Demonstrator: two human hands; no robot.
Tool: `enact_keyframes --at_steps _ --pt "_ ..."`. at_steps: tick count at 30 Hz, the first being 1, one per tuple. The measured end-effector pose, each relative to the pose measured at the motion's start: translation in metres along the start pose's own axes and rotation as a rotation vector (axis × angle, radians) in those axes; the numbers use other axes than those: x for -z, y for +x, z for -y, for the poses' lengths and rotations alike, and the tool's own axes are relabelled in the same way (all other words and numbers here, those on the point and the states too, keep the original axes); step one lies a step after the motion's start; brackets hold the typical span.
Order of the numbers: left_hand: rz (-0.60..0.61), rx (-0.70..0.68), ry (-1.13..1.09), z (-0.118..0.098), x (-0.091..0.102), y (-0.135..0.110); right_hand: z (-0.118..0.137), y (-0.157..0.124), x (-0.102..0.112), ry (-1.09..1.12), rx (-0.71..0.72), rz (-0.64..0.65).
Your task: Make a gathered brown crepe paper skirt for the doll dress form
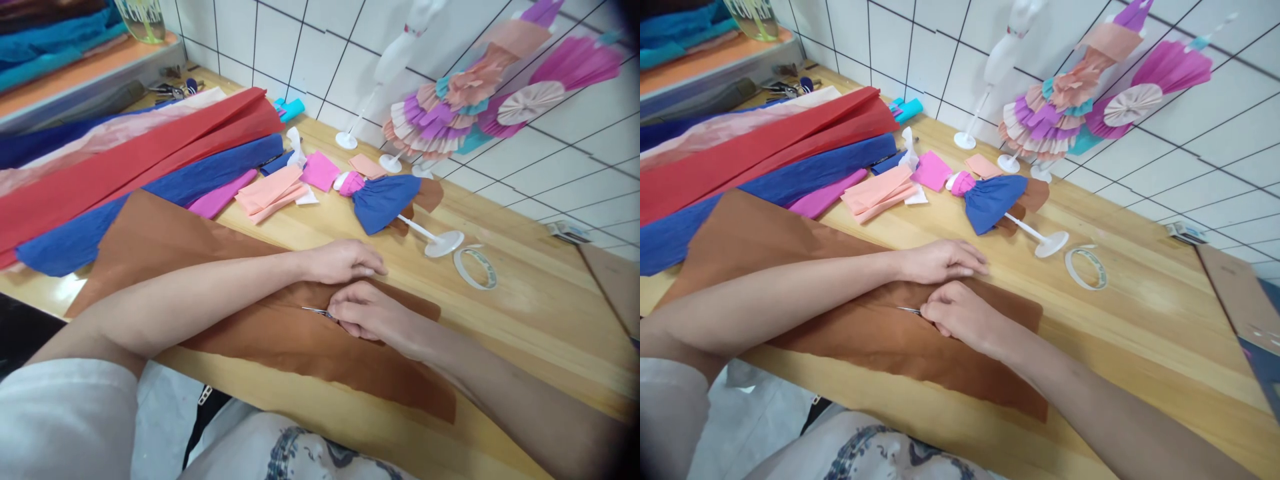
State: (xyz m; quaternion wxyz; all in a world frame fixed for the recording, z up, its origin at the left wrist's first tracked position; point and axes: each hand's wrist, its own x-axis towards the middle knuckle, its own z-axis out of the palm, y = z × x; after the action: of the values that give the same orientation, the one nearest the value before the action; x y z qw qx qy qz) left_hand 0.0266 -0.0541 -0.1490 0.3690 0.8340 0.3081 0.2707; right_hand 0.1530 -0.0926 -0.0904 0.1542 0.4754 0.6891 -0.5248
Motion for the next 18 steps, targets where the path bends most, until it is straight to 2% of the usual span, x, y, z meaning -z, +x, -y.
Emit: enact_keyframes --at_steps 12,18 --pt "-0.095 0.134 -0.268 -0.0022 0.0073 -0.0033 0.0089 0.0053 -0.0026 -0.003 0.011 0.025" --pt "-0.099 0.15 -0.286 -0.0014 0.0063 -0.0025 0.0096 0.0055 -0.0016 0.001 0.0 0.052"
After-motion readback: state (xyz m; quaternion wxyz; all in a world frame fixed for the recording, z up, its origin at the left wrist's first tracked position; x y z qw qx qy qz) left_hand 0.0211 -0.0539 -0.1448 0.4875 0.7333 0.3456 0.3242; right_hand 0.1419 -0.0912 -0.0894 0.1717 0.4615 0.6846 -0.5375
